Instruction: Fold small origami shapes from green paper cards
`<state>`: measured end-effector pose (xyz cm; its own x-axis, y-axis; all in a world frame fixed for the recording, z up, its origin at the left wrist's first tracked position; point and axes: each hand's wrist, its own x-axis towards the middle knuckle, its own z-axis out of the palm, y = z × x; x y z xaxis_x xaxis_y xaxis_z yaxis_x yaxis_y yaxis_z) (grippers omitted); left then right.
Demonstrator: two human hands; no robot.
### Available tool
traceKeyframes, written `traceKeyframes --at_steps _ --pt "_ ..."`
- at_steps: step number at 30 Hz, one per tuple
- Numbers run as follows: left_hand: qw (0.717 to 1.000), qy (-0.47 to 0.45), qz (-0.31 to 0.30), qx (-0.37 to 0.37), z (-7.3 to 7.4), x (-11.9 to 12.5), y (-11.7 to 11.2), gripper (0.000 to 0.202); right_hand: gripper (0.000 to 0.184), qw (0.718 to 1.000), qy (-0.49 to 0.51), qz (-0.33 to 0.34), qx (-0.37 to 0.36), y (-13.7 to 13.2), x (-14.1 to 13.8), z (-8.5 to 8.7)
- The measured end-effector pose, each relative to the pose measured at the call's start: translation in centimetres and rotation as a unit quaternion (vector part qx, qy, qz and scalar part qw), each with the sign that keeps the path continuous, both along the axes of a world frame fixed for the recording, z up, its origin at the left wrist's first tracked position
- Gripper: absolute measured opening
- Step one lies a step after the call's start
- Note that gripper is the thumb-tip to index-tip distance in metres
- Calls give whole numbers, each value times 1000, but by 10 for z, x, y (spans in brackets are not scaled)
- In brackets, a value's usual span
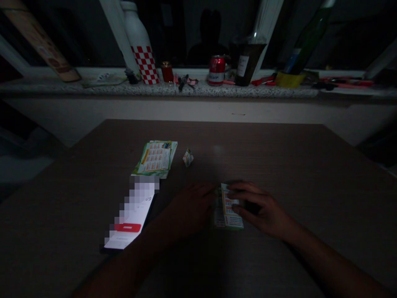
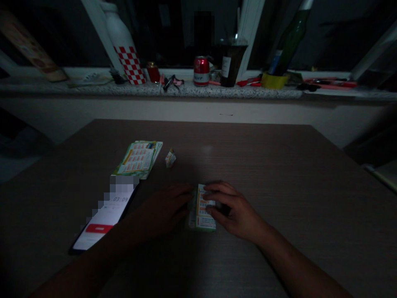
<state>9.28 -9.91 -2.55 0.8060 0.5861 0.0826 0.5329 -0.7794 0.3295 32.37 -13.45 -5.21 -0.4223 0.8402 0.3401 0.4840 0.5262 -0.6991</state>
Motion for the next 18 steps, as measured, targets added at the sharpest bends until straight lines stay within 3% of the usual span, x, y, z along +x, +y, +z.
traceKeyframes --at_steps 3,18 --pt "999 24 27 0 1 -6 3 31 27 1000 -8 3 3 0 -2 1" --pt "998 37 42 -6 -2 -14 6 39 25 998 -51 -1 36 2 -11 -11"
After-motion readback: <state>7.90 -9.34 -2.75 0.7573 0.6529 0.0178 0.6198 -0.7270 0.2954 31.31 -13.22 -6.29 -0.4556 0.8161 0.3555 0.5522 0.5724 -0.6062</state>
